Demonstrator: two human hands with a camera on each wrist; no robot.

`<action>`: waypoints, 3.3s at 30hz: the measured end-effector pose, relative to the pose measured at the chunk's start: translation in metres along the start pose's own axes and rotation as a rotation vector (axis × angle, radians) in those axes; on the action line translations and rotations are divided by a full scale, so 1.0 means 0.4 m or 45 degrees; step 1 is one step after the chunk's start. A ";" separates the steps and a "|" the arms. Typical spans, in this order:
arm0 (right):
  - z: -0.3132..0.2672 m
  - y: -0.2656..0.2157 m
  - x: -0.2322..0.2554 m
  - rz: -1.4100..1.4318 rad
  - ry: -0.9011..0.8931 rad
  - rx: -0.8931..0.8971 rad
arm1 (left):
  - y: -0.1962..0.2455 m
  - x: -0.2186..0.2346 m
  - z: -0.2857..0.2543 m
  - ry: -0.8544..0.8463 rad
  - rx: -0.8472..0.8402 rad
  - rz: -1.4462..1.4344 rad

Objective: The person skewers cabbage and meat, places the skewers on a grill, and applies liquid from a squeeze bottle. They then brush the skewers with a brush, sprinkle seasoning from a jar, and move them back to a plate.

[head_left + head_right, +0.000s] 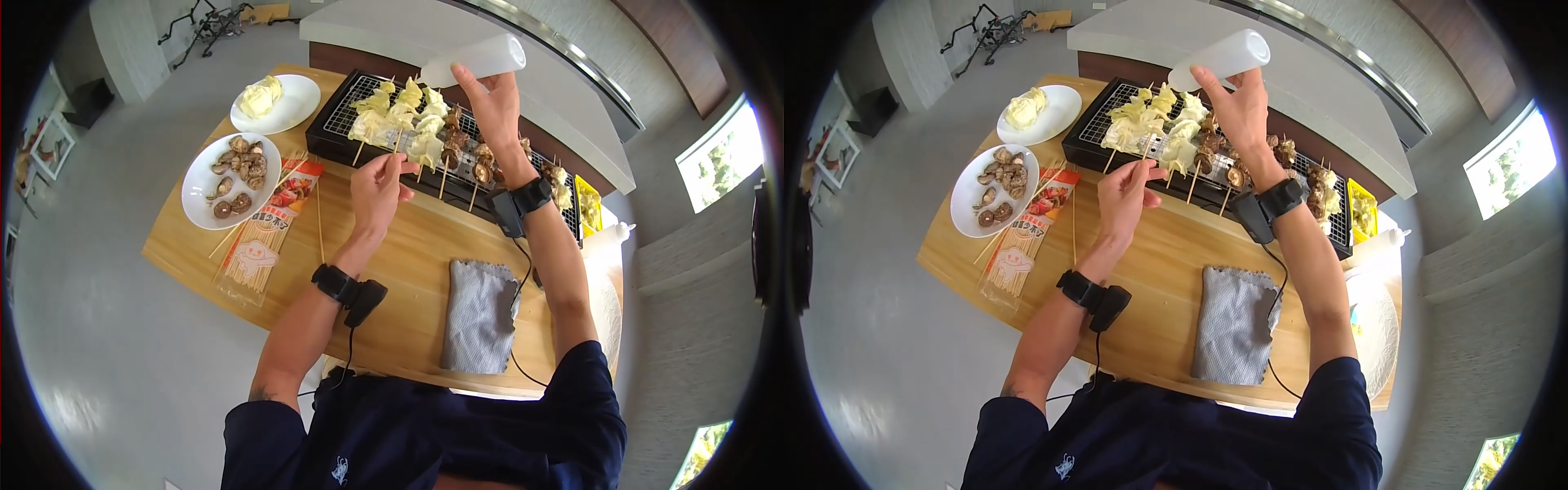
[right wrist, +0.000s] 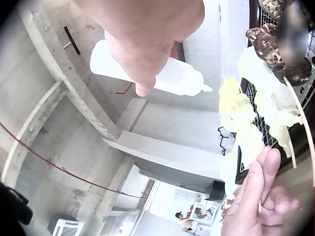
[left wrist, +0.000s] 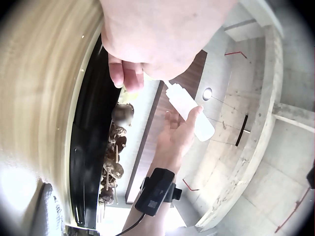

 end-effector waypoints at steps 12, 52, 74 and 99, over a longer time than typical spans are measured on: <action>0.001 0.026 -0.005 0.018 -0.042 -0.086 | 0.006 0.014 0.001 0.095 0.004 -0.091; -0.025 -0.017 -0.056 0.158 -0.195 -0.105 | -0.011 0.110 0.027 0.436 -0.016 -0.152; -0.020 0.004 -0.104 0.140 -0.257 -0.106 | -0.060 0.126 0.019 0.519 0.134 -0.274; -0.039 -0.030 -0.120 0.062 -0.243 -0.121 | -0.048 0.085 0.030 0.333 0.082 -0.323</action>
Point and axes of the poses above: each hand's wrist, its own z-axis towards the middle knuckle, its own x-axis out of the back of the hand, y = z × x, the point moved 9 cm from there along z, towards the middle knuckle, and after that the axes turned 15 degrees about -x, right-handed, at the moved point
